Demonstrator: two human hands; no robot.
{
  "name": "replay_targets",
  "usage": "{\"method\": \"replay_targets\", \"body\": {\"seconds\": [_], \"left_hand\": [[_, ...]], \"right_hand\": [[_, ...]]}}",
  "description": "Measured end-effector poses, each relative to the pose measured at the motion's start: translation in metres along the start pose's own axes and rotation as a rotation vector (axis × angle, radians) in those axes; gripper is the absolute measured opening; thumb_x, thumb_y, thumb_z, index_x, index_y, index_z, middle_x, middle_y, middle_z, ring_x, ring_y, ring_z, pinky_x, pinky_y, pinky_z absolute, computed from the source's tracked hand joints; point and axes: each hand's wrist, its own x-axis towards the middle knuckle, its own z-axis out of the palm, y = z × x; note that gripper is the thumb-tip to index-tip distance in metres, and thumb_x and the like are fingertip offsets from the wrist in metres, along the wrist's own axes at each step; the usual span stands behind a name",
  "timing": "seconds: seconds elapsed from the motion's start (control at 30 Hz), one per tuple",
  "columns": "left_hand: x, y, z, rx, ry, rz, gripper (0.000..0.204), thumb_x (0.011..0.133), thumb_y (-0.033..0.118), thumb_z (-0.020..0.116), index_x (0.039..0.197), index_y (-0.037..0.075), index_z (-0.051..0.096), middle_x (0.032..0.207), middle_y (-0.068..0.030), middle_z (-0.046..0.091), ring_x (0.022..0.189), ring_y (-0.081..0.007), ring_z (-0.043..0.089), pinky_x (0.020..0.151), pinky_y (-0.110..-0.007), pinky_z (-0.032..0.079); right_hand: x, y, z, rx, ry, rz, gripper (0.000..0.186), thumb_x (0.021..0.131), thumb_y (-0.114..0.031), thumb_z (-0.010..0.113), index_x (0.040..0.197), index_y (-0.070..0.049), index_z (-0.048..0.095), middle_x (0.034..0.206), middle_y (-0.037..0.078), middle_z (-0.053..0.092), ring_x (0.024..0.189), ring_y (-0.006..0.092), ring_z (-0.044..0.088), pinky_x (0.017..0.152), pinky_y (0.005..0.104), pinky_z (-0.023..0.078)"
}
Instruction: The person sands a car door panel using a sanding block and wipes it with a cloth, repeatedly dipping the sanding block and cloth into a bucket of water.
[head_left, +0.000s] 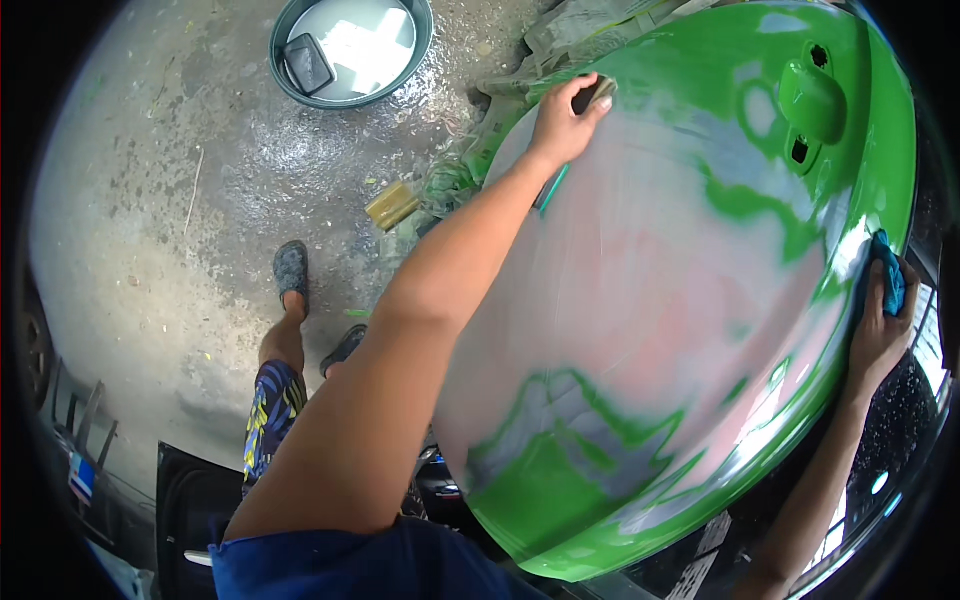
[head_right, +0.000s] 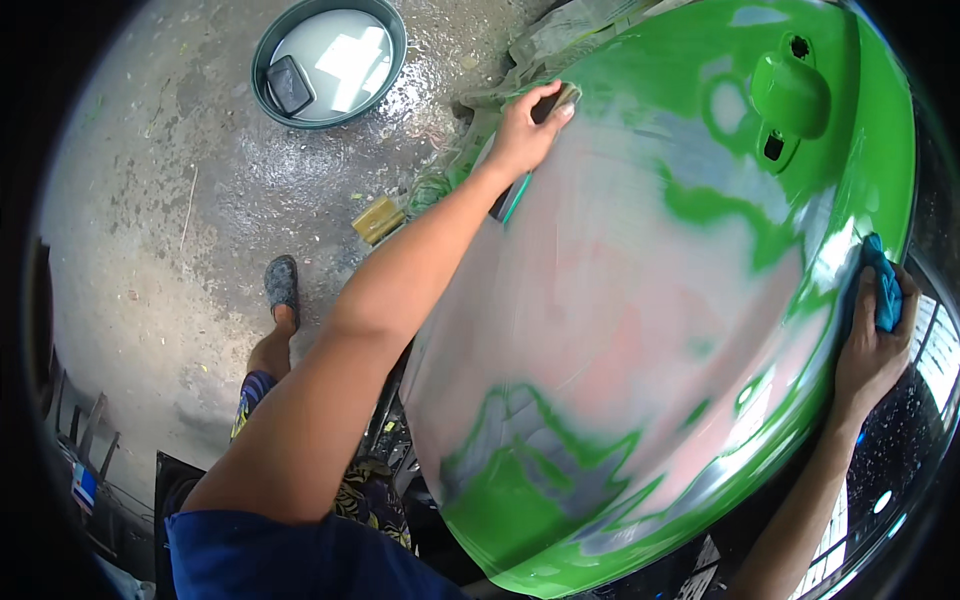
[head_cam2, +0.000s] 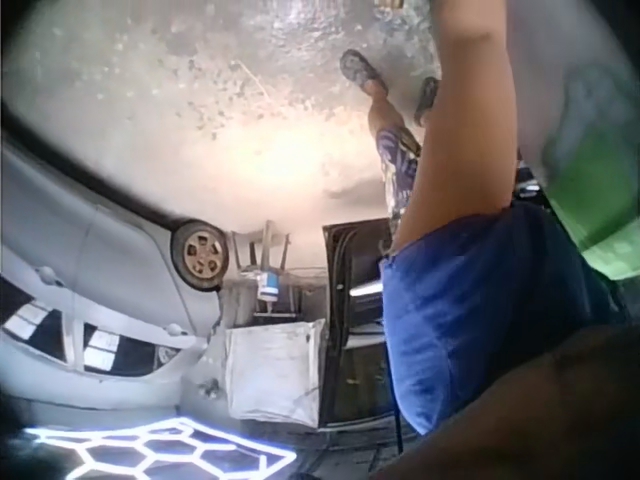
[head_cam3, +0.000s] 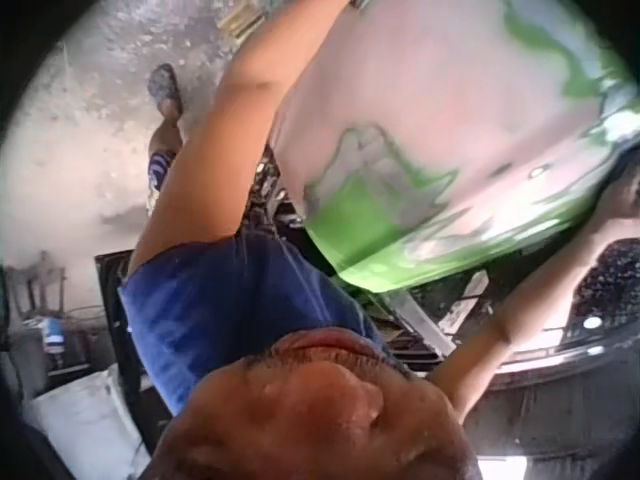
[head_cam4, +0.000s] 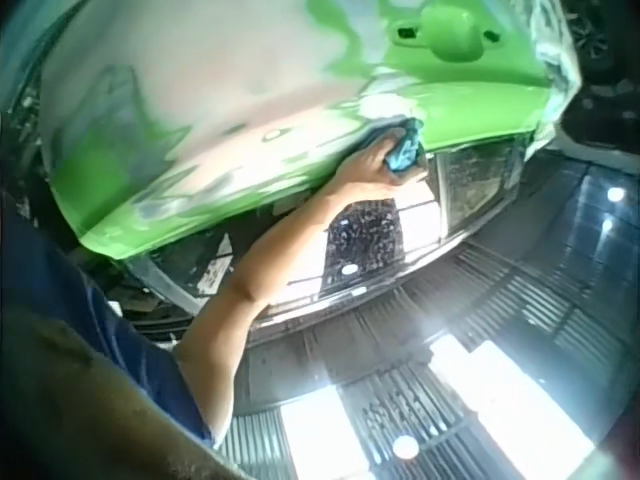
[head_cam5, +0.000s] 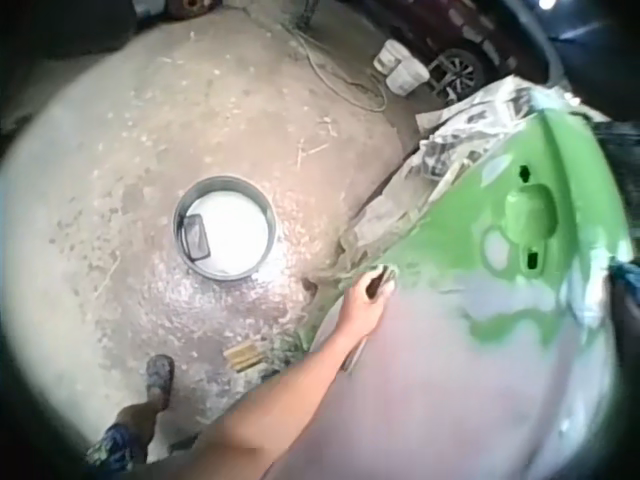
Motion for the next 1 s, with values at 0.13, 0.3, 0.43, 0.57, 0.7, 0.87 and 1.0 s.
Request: {"method": "replay_targets", "body": {"seconds": [0.13, 0.3, 0.43, 0.57, 0.7, 0.87, 1.0], "left_hand": [[-0.115, 0.098, -0.004, -0.074, -0.134, -0.182, 0.047, 0.090, 0.014, 0.078, 0.134, 0.004, 0.064, 0.118, -0.0172, 0.069, 0.112, -0.0373, 0.063, 0.102, -0.046, 0.048], [-0.276, 0.304, -0.121, 0.023, -0.569, -0.445, 0.055, 0.096, 0.024, 0.076, 0.144, 0.005, 0.057, 0.141, -0.0176, 0.056, 0.132, -0.0339, 0.054, 0.113, -0.045, 0.041], [-0.183, 0.321, -0.212, 0.003, -0.614, -0.490, 0.058, 0.101, 0.017, 0.070, 0.153, 0.005, 0.048, 0.147, -0.0134, 0.055, 0.139, -0.0247, 0.052, 0.116, -0.038, 0.040], [-0.044, 0.364, -0.360, 0.086, -0.196, -0.455, 0.068, 0.101, 0.022, 0.070, 0.159, 0.008, 0.037, 0.132, -0.0116, 0.060, 0.113, -0.0165, 0.058, 0.097, -0.033, 0.049], [0.059, 0.440, -0.510, 0.243, 0.214, -0.333, 0.066, 0.100, 0.030, 0.072, 0.157, 0.017, 0.042, 0.105, -0.0019, 0.060, 0.089, -0.0099, 0.052, 0.077, -0.029, 0.044], [0.109, 0.507, -0.599, 0.084, 0.506, -0.268, 0.072, 0.098, 0.029, 0.072, 0.158, 0.018, 0.035, 0.126, -0.0115, 0.063, 0.110, -0.0233, 0.062, 0.091, -0.039, 0.050], [0.124, 0.500, -0.607, 0.012, 0.586, -0.367, 0.079, 0.096, 0.034, 0.074, 0.160, 0.021, 0.029, 0.139, -0.0181, 0.056, 0.118, -0.0355, 0.061, 0.092, -0.049, 0.053]], "right_hand": [[-0.006, 0.000, -0.003, -0.113, 0.031, -0.110, 0.034, 0.096, -0.025, 0.075, 0.121, -0.004, 0.067, 0.107, 0.018, 0.071, 0.101, 0.0311, 0.070, 0.090, 0.0387, 0.052], [-0.006, -0.013, -0.016, -0.077, -0.030, -0.148, 0.040, 0.083, -0.018, 0.079, 0.118, -0.007, 0.065, 0.107, 0.018, 0.063, 0.104, 0.0395, 0.058, 0.091, 0.0472, 0.048], [-0.018, -0.038, -0.012, -0.082, -0.035, -0.100, 0.037, 0.085, -0.020, 0.078, 0.118, -0.008, 0.064, 0.104, 0.017, 0.061, 0.102, 0.0383, 0.058, 0.087, 0.0499, 0.048], [-0.055, -0.123, -0.031, 0.183, -0.024, 0.179, 0.037, 0.096, -0.033, 0.070, 0.120, -0.006, 0.064, 0.102, 0.022, 0.064, 0.099, 0.0427, 0.061, 0.085, 0.0532, 0.049], [-0.099, -0.209, -0.004, 0.742, -0.158, 0.620, 0.049, 0.099, -0.046, 0.065, 0.118, 0.000, 0.064, 0.104, 0.026, 0.069, 0.101, 0.0439, 0.066, 0.090, 0.0482, 0.051], [-0.129, -0.296, 0.120, 1.698, -0.504, 1.466, 0.058, 0.101, -0.063, 0.054, 0.130, -0.013, 0.061, 0.121, 0.014, 0.070, 0.102, 0.0323, 0.070, 0.082, 0.0537, 0.057], [-0.115, -0.385, 0.174, 1.887, -0.641, 1.844, 0.061, 0.103, -0.065, 0.048, 0.138, -0.017, 0.057, 0.134, 0.015, 0.064, 0.111, 0.0345, 0.068, 0.085, 0.0600, 0.057]]}}
